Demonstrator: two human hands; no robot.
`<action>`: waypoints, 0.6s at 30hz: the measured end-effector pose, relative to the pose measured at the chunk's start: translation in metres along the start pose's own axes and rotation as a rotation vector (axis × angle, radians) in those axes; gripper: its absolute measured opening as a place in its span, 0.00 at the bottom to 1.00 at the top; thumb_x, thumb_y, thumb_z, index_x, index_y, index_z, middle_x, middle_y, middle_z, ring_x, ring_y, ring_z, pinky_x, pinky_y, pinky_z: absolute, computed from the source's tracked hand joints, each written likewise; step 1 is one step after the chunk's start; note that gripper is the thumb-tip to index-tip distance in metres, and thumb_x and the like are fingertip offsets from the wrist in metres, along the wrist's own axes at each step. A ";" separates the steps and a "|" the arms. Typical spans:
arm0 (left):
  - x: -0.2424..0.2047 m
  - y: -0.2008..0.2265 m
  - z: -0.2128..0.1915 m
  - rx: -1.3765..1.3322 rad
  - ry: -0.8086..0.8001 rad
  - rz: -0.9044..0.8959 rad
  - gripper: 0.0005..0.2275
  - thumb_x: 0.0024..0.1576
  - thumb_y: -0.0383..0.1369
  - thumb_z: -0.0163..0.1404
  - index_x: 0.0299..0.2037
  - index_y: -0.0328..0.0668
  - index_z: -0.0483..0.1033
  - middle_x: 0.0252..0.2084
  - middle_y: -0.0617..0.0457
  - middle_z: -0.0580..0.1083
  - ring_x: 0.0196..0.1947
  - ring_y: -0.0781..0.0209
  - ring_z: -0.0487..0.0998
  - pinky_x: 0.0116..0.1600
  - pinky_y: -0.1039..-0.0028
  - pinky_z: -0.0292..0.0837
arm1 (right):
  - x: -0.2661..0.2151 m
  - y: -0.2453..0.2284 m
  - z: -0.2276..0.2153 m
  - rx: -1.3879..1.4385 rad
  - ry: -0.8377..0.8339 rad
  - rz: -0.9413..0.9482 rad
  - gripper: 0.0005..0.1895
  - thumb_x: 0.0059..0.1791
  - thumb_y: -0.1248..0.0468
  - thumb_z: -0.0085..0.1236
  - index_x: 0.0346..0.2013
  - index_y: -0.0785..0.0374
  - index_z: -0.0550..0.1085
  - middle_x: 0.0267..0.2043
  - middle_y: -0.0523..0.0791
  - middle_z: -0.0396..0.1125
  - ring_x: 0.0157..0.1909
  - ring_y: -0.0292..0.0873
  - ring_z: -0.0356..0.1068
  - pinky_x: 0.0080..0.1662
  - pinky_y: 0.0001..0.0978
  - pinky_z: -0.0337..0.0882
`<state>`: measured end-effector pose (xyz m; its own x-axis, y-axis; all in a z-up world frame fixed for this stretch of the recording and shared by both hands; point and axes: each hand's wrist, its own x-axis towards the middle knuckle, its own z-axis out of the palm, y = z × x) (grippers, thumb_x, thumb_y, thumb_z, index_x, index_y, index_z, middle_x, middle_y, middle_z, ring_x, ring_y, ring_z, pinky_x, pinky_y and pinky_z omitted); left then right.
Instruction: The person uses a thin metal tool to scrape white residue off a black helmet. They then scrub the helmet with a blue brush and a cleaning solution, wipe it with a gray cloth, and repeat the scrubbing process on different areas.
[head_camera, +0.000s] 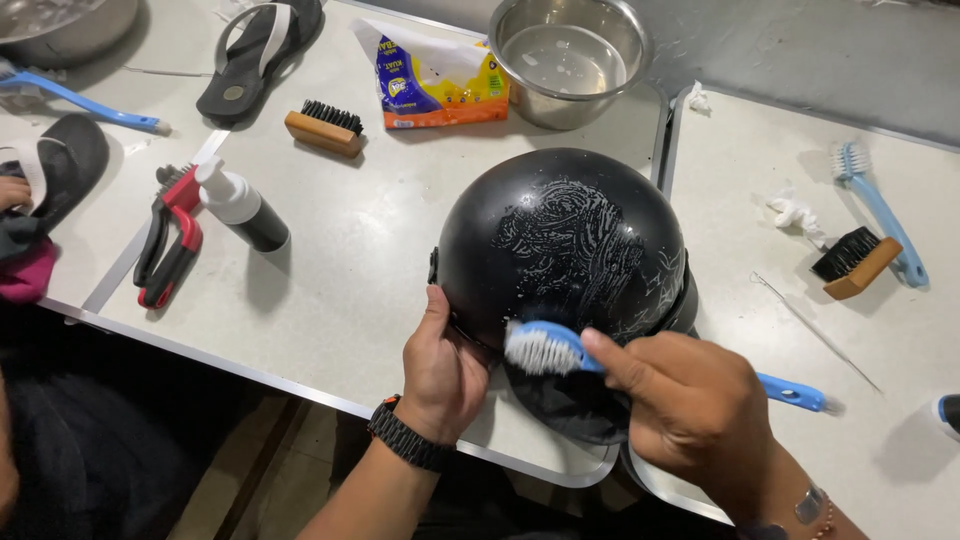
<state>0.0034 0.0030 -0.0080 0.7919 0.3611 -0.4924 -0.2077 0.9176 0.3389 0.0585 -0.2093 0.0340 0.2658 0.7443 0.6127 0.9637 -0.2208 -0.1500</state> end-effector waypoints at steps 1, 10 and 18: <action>-0.001 -0.001 0.000 0.004 0.000 -0.002 0.27 0.65 0.44 0.32 0.70 0.36 0.64 0.69 0.38 0.68 0.67 0.46 0.69 0.70 0.58 0.65 | 0.005 -0.001 -0.003 -0.001 0.002 0.004 0.26 0.48 0.82 0.45 0.58 0.63 0.74 0.32 0.44 0.71 0.27 0.44 0.65 0.28 0.36 0.66; -0.008 0.005 0.009 0.037 0.073 -0.002 0.27 0.65 0.43 0.33 0.67 0.31 0.66 0.69 0.35 0.70 0.68 0.45 0.69 0.72 0.58 0.63 | 0.020 -0.009 0.000 -0.092 -0.190 -0.106 0.33 0.39 0.78 0.44 0.59 0.62 0.74 0.24 0.41 0.59 0.20 0.46 0.56 0.22 0.41 0.60; -0.002 0.003 -0.002 -0.040 -0.055 0.006 0.28 0.66 0.46 0.28 0.68 0.35 0.66 0.66 0.37 0.69 0.66 0.44 0.68 0.71 0.56 0.62 | 0.050 -0.025 -0.004 -0.121 -0.110 -0.049 0.26 0.44 0.78 0.51 0.57 0.65 0.76 0.26 0.42 0.68 0.24 0.46 0.64 0.28 0.42 0.67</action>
<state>-0.0002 0.0049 -0.0075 0.8210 0.3576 -0.4450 -0.2342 0.9219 0.3087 0.0474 -0.1693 0.0712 0.2260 0.8193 0.5270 0.9675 -0.2520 -0.0232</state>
